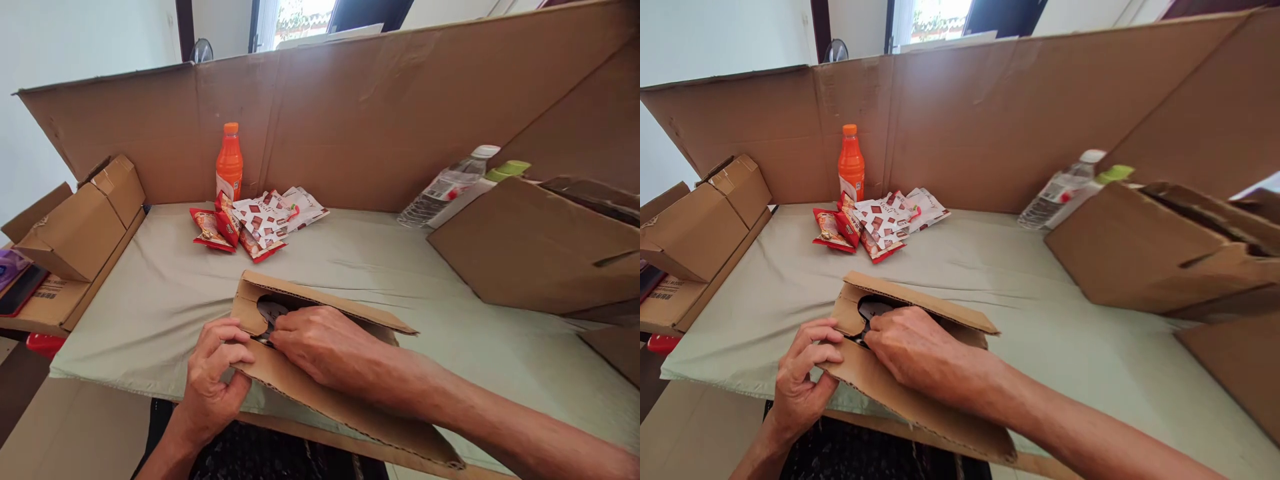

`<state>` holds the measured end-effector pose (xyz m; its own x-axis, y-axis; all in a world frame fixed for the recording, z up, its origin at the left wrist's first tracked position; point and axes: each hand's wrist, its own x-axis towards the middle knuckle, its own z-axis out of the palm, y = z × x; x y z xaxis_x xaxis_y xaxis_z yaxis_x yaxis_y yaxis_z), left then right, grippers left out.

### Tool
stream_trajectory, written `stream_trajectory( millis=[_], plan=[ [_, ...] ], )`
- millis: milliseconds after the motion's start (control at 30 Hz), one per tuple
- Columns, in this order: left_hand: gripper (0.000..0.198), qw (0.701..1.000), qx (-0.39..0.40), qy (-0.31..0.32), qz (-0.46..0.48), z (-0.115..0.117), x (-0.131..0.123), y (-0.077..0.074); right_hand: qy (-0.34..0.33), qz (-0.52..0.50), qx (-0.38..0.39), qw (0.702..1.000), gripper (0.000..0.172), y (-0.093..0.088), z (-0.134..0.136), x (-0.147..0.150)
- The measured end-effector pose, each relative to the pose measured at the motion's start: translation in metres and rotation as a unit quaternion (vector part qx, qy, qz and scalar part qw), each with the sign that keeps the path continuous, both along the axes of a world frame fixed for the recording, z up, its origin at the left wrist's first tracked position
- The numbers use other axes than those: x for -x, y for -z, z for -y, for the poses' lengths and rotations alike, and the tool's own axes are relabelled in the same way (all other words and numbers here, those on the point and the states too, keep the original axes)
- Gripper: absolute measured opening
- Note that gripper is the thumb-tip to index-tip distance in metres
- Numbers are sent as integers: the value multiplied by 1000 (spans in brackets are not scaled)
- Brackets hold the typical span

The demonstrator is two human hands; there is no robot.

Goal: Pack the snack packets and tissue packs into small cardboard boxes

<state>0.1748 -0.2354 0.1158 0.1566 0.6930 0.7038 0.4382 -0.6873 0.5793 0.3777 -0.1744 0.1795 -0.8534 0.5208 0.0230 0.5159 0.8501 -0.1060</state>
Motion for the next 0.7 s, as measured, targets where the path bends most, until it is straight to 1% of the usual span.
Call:
stream_trajectory(
  millis=[100, 200, 267, 333, 400, 467, 567, 633, 700],
  plan=[
    [27, 1000, -7, -1, 10, -1, -1, 1, 10, 52, 11, 999, 26, -6, -4, 10],
    [27, 1000, -16, -12, 19, -3, -2, 1, 44, 61, 22, 997, 27, -4, -5, 14],
    [26, 999, -18, -13, 23, -3, -2, 2, 61, 15, 25, 998, 26, 5, -4, 11],
    [26, 1000, -16, -11, 24, -3, -1, 2, 68, -76, 44, 994, 26, 17, -2, 5],
    [28, 999, -17, -10, 26, -2, -1, 3, 63, -184, 81, 978, 26, 28, 0, 0],
    [28, 999, -19, -12, 29, -2, 0, 3, 51, -255, 112, 959, 28, 35, -1, -2],
    [27, 999, -21, -13, 33, -3, 1, 3, 42, -275, 159, 947, 31, 36, -5, 0],
    [26, 999, -19, -10, 31, -3, 1, 3, 46, -258, 201, 944, 30, 33, -8, 2],
    [26, 999, -18, -6, 31, -3, 1, 3, 44, -230, 211, 949, 28, 29, -10, 1]
  ],
)
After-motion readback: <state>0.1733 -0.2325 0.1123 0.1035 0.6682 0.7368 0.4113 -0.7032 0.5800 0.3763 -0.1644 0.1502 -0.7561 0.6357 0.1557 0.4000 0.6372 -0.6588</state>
